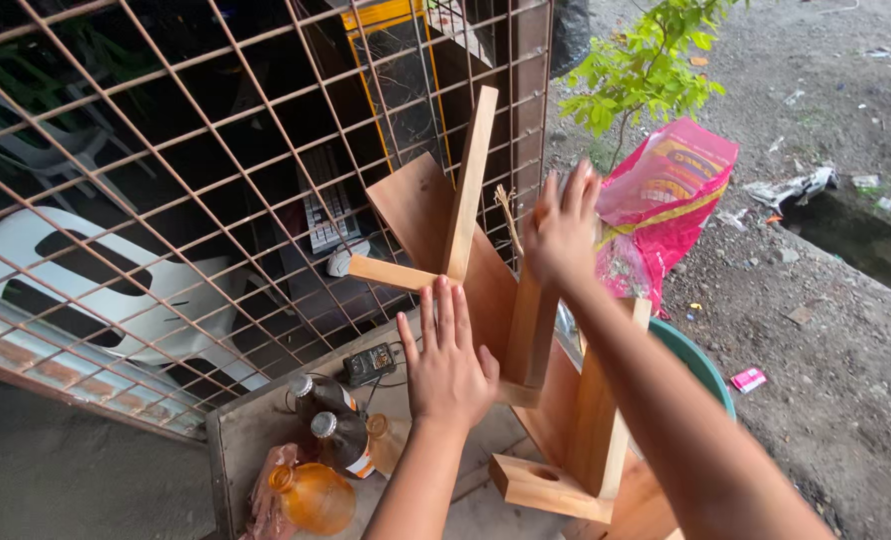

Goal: The person sands a wooden tree-shaped rack with sandpaper, holding the structure steady with one hand while rubbing the sandpaper over its branches and edges. They then wipe the sanded wood surfaces with a white cloth, turning the rack to reach different sides.

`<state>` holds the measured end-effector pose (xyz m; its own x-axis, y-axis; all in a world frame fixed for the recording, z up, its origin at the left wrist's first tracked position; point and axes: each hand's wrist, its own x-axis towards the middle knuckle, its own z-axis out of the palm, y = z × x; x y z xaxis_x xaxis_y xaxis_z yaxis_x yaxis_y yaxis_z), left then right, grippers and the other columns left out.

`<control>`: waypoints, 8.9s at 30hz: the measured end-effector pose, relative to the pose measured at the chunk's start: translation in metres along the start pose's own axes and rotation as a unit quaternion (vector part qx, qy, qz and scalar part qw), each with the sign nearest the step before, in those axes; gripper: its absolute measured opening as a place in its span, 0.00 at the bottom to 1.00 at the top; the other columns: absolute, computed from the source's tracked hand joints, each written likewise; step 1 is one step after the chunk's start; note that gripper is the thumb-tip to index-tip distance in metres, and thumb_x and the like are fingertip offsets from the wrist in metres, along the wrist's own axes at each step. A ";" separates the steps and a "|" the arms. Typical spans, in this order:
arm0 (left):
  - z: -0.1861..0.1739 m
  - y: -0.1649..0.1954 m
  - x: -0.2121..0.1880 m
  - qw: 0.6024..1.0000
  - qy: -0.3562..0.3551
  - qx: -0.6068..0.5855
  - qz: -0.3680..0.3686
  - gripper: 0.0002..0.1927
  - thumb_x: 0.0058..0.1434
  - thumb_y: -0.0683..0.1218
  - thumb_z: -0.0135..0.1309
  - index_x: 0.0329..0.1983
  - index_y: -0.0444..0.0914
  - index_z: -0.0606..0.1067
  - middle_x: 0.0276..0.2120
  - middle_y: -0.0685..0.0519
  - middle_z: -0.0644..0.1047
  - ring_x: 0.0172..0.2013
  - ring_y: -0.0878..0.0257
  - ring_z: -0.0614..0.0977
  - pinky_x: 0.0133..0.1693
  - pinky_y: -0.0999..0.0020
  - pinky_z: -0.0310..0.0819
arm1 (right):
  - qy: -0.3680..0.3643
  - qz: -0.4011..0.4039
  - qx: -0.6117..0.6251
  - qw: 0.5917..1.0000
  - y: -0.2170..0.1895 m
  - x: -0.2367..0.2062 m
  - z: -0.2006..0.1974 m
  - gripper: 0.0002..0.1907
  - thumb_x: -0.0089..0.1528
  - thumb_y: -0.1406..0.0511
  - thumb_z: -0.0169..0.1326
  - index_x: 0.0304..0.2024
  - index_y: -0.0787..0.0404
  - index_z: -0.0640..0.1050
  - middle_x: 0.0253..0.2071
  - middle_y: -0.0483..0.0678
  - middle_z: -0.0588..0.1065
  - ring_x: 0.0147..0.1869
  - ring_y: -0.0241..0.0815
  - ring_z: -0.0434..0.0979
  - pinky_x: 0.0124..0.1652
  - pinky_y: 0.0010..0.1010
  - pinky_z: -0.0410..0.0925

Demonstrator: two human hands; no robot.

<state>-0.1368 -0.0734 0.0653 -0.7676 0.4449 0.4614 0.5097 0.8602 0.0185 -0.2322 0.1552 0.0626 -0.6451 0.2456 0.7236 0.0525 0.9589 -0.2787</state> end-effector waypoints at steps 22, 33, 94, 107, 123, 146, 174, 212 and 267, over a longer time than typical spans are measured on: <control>-0.002 0.000 0.001 0.999 -0.017 0.021 -0.020 0.47 0.55 0.52 0.47 0.76 0.33 0.47 0.77 0.45 0.44 0.75 0.50 0.45 0.70 0.40 0.35 | -0.035 0.057 -0.010 0.998 0.006 0.049 0.000 0.33 0.70 0.60 0.46 0.72 0.75 0.57 0.73 0.80 0.40 0.76 0.86 0.37 0.70 0.64 0.45; 0.013 -0.004 0.009 0.999 -0.009 0.044 -0.015 0.46 0.58 0.53 0.46 0.77 0.33 0.47 0.77 0.44 0.43 0.76 0.49 0.43 0.70 0.41 0.34 | -0.276 -0.094 0.053 0.955 -0.077 -0.151 -0.108 0.28 0.65 0.59 0.50 0.64 0.68 0.67 0.75 0.66 0.47 0.79 0.74 0.33 0.71 0.59 0.41; 0.083 0.146 -0.099 0.775 0.167 0.007 -0.610 0.37 0.71 0.55 0.35 0.77 0.32 0.45 0.77 0.38 0.40 0.74 0.37 0.41 0.70 0.47 0.37 | -0.197 -0.453 0.155 0.855 0.026 -0.138 -0.077 0.20 0.64 0.55 0.47 0.21 0.54 0.80 0.27 0.45 0.75 0.39 0.46 0.75 0.46 0.42 0.63; 0.068 0.139 -0.125 0.847 0.057 0.017 -0.529 0.33 0.73 0.55 0.31 0.78 0.39 0.48 0.78 0.44 0.43 0.75 0.42 0.43 0.69 0.47 0.35 | -0.106 -0.458 0.222 0.854 0.025 -0.140 -0.082 0.17 0.62 0.56 0.51 0.20 0.53 0.78 0.25 0.44 0.72 0.34 0.46 0.73 0.43 0.42 0.63; 0.032 0.140 -0.141 0.910 -0.061 0.165 -0.375 0.27 0.69 0.51 0.38 0.72 0.55 0.64 0.71 0.52 0.60 0.72 0.44 0.52 0.69 0.40 0.38 | -0.098 -0.451 0.236 0.855 0.025 -0.139 -0.083 0.15 0.61 0.57 0.52 0.21 0.53 0.78 0.25 0.44 0.72 0.34 0.47 0.72 0.44 0.43 0.63; 0.013 0.137 -0.126 0.882 -0.171 0.126 -0.421 0.28 0.72 0.55 0.34 0.74 0.46 0.58 0.77 0.54 0.49 0.75 0.48 0.47 0.71 0.47 0.35 | -0.132 -0.440 0.204 0.865 0.021 -0.141 -0.084 0.17 0.61 0.57 0.50 0.21 0.54 0.79 0.27 0.45 0.74 0.36 0.48 0.73 0.47 0.43 0.63; 0.080 0.117 -0.103 0.715 0.324 -0.199 -0.587 0.39 0.74 0.61 0.28 0.79 0.35 0.39 0.78 0.34 0.37 0.77 0.41 0.41 0.72 0.53 0.41 | -0.116 -0.437 0.216 0.865 0.021 -0.142 -0.088 0.15 0.59 0.58 0.53 0.20 0.54 0.80 0.25 0.45 0.73 0.34 0.48 0.72 0.46 0.44 0.63; 0.089 0.121 -0.123 0.711 0.350 -0.311 -0.525 0.42 0.73 0.63 0.27 0.78 0.34 0.36 0.77 0.36 0.39 0.77 0.43 0.40 0.72 0.54 0.37 | -0.090 -0.429 0.246 0.865 0.022 -0.143 -0.085 0.13 0.57 0.59 0.54 0.19 0.54 0.78 0.25 0.45 0.73 0.35 0.49 0.72 0.45 0.45 0.62; 0.099 0.145 -0.118 0.706 0.427 -0.299 -0.479 0.38 0.73 0.61 0.29 0.79 0.38 0.39 0.79 0.44 0.41 0.77 0.54 0.43 0.72 0.59 0.37 | -0.063 -0.428 0.231 0.871 0.025 -0.141 -0.086 0.13 0.58 0.58 0.54 0.20 0.54 0.78 0.25 0.45 0.72 0.36 0.48 0.73 0.48 0.44 0.64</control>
<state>-0.0108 0.0229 -0.0739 -0.4878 -0.8021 0.3447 0.1848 0.2910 0.9387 -0.0746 0.1572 0.0076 -0.3762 -0.5777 0.7244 -0.7834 0.6158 0.0843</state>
